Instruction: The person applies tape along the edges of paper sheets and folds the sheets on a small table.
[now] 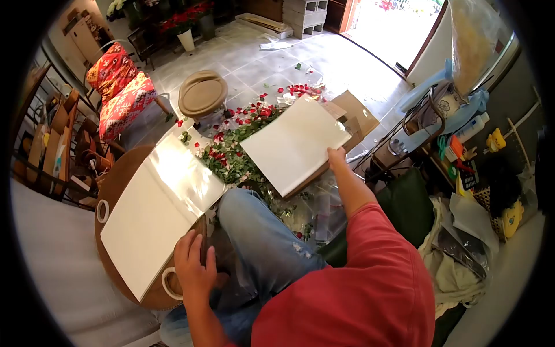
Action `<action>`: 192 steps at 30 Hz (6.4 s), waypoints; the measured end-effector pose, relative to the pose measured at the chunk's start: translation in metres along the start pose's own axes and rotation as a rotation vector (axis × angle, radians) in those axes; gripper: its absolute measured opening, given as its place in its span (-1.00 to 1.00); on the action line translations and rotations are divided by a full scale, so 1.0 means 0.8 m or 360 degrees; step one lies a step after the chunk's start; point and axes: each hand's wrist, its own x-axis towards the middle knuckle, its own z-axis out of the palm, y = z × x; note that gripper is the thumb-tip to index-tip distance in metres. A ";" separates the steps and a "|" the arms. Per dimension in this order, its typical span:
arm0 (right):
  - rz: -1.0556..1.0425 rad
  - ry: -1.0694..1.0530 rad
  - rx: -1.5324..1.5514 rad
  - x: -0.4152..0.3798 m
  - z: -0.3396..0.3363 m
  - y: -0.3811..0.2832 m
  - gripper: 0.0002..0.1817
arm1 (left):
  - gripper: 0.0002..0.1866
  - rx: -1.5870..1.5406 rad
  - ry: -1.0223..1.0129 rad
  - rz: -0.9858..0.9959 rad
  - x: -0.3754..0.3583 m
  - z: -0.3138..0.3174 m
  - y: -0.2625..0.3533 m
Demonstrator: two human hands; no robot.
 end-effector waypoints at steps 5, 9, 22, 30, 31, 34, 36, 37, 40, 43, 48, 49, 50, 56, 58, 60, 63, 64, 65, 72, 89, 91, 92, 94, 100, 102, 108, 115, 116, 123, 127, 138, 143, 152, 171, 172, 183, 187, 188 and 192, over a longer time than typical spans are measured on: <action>0.0302 0.0232 -0.0070 0.007 -0.005 0.051 -0.69 | -0.61 0.0007 -0.0087 -0.0041 -0.011 -0.007 -0.001; 0.0294 0.0276 -0.0004 0.030 -0.006 0.089 -0.52 | -0.62 0.0008 -0.0110 -0.0069 -0.020 -0.012 0.002; -0.1370 -0.0520 -0.2087 -0.113 0.076 0.011 -0.09 | -0.62 -0.0072 -0.0181 -0.0064 -0.038 -0.025 0.021; -0.0595 -0.0387 -0.2270 -0.071 0.082 -0.028 -0.01 | -0.63 -0.0036 -0.0173 -0.0014 -0.048 -0.037 0.030; -0.0589 -0.0391 -0.2282 -0.070 0.081 -0.024 -0.01 | -0.63 -0.0043 -0.0181 -0.0023 -0.042 -0.038 0.034; -0.0489 -0.0457 -0.2167 -0.068 0.081 -0.010 0.02 | -0.76 0.0110 -0.0069 0.0200 -0.028 -0.036 0.037; -0.0454 -0.0480 -0.2113 -0.066 0.082 0.003 0.02 | -0.61 -0.0062 -0.0233 0.0029 -0.035 -0.034 0.030; -0.0449 -0.0486 -0.2113 -0.064 0.083 0.010 0.02 | -0.61 -0.0059 -0.0238 0.0026 -0.032 -0.032 0.028; -0.0462 -0.0449 -0.2180 -0.057 0.086 0.028 0.01 | -0.62 -0.0030 -0.0255 0.0083 -0.024 -0.032 0.027; -0.0491 -0.0429 -0.2213 -0.051 0.087 0.043 -0.03 | -0.61 -0.0059 -0.0304 0.0088 -0.020 -0.034 0.026; -0.0723 -0.0306 -0.2091 -0.055 0.089 0.043 -0.09 | -0.60 -0.0061 -0.0293 0.0110 -0.020 -0.039 0.027; -0.0728 -0.0305 -0.2088 -0.058 0.089 0.040 -0.09 | -0.60 -0.0059 -0.0288 0.0111 -0.021 -0.040 0.028; -0.0740 -0.0325 -0.2103 -0.062 0.088 0.036 -0.10 | -0.60 -0.0077 -0.0277 0.0115 -0.022 -0.041 0.029; -0.0797 -0.0407 -0.2063 -0.099 0.083 0.020 -0.13 | -0.63 -0.0112 -0.0195 0.0106 -0.049 -0.058 0.028; -0.0820 -0.0424 -0.2038 -0.112 0.082 0.017 -0.14 | -0.63 -0.0145 -0.0178 0.0061 -0.066 -0.065 0.025; -0.0910 -0.0443 -0.1956 -0.126 0.076 0.015 -0.14 | -0.67 -0.0102 -0.0098 0.0021 -0.084 -0.074 0.026; -0.0928 -0.0476 -0.1891 -0.148 0.062 0.017 -0.16 | -0.67 -0.0045 -0.0003 -0.0008 -0.114 -0.085 0.021; -0.0939 -0.0469 -0.1891 -0.155 0.054 0.019 -0.16 | -0.67 -0.0049 0.0008 -0.0006 -0.121 -0.088 0.021; -0.0988 -0.0481 -0.1913 -0.161 0.046 0.021 -0.17 | -0.67 -0.0055 0.0053 -0.0014 -0.129 -0.091 0.022; -0.1361 -0.0517 -0.1040 -0.214 0.077 -0.013 -0.30 | -0.66 -0.0001 0.0293 -0.0249 -0.185 -0.120 0.002; -0.2663 -0.3209 -0.0696 -0.698 0.216 -0.165 -0.61 | -0.63 -0.0071 0.0267 -0.0453 -0.200 -0.079 -0.094; -0.2414 -0.3377 -0.0812 -0.699 0.217 -0.160 -0.69 | -0.64 -0.0095 0.0321 -0.0437 -0.205 -0.078 -0.101; -0.2400 -0.3412 -0.0812 -0.700 0.215 -0.160 -0.69 | -0.64 -0.0206 0.0400 -0.0460 -0.207 -0.078 -0.103; -0.1718 -0.3563 -0.1078 -0.705 0.209 -0.176 -0.83 | -0.64 -0.0319 0.0484 -0.0502 -0.211 -0.080 -0.098; -0.1226 -0.3454 -0.0498 -0.703 0.194 -0.169 -0.82 | -0.52 -0.0858 0.0969 -0.0613 -0.205 -0.076 -0.085; -0.0868 -0.3491 -0.0442 -0.705 0.192 -0.149 -0.82 | -0.50 -0.0806 0.1056 -0.0556 -0.203 -0.076 -0.074; -0.0089 -0.3594 -0.0344 -0.713 0.183 -0.159 -0.76 | -0.47 -0.0327 0.1059 -0.0412 -0.197 -0.086 -0.057; -0.0156 -0.3825 -0.0033 -0.708 0.179 -0.143 -0.76 | -0.48 -0.0653 0.1432 -0.0834 -0.203 -0.057 -0.068; -0.0155 -0.3842 -0.0037 -0.708 0.182 -0.142 -0.76 | -0.53 -0.0881 0.1464 -0.0897 -0.204 -0.054 -0.069; -0.0945 -0.3780 0.0132 -0.704 0.191 -0.135 -0.74 | -0.58 -0.0986 0.1347 -0.0690 -0.206 -0.063 -0.067; -0.1211 -0.3628 0.0303 -0.701 0.194 -0.132 -0.71 | -0.60 -0.0619 0.1231 -0.0529 -0.197 -0.070 -0.057; -0.1264 -0.3622 0.0291 -0.715 0.177 -0.138 -0.70 | -0.78 -0.0739 0.1540 -0.1176 -0.197 -0.050 -0.057; -0.1358 -0.3517 0.0226 -0.715 0.183 -0.138 -0.61 | -0.82 -0.1605 0.1419 -0.1397 -0.195 -0.054 -0.060; -0.1239 -0.3446 0.0177 -0.705 0.184 -0.142 -0.83 | -0.62 -0.1349 0.1129 -0.1317 -0.193 -0.040 -0.052; -0.0309 -0.3228 0.0379 -0.713 0.175 -0.123 -0.65 | -0.71 -0.1267 0.0870 -0.1118 -0.193 -0.078 -0.027; -0.0311 -0.3266 0.0434 -0.712 0.178 -0.121 -0.61 | -0.71 -0.1475 0.0846 -0.1054 -0.195 -0.078 -0.029; -0.1280 -0.3040 0.0328 -0.704 0.192 -0.122 -0.67 | -0.60 -0.2074 0.0862 -0.1026 -0.208 -0.065 -0.038; -0.1264 -0.3040 0.0401 -0.698 0.196 -0.122 -0.68 | -0.57 -0.1916 0.0799 -0.0999 -0.206 -0.067 -0.035; -0.1263 -0.3040 0.0398 -0.697 0.197 -0.124 -0.68 | -0.58 -0.1875 0.0759 -0.0957 -0.208 -0.064 -0.037; -0.1480 -0.3014 0.0442 -0.697 0.197 -0.136 -0.69 | -0.57 -0.1857 0.0760 -0.0920 -0.208 -0.067 -0.031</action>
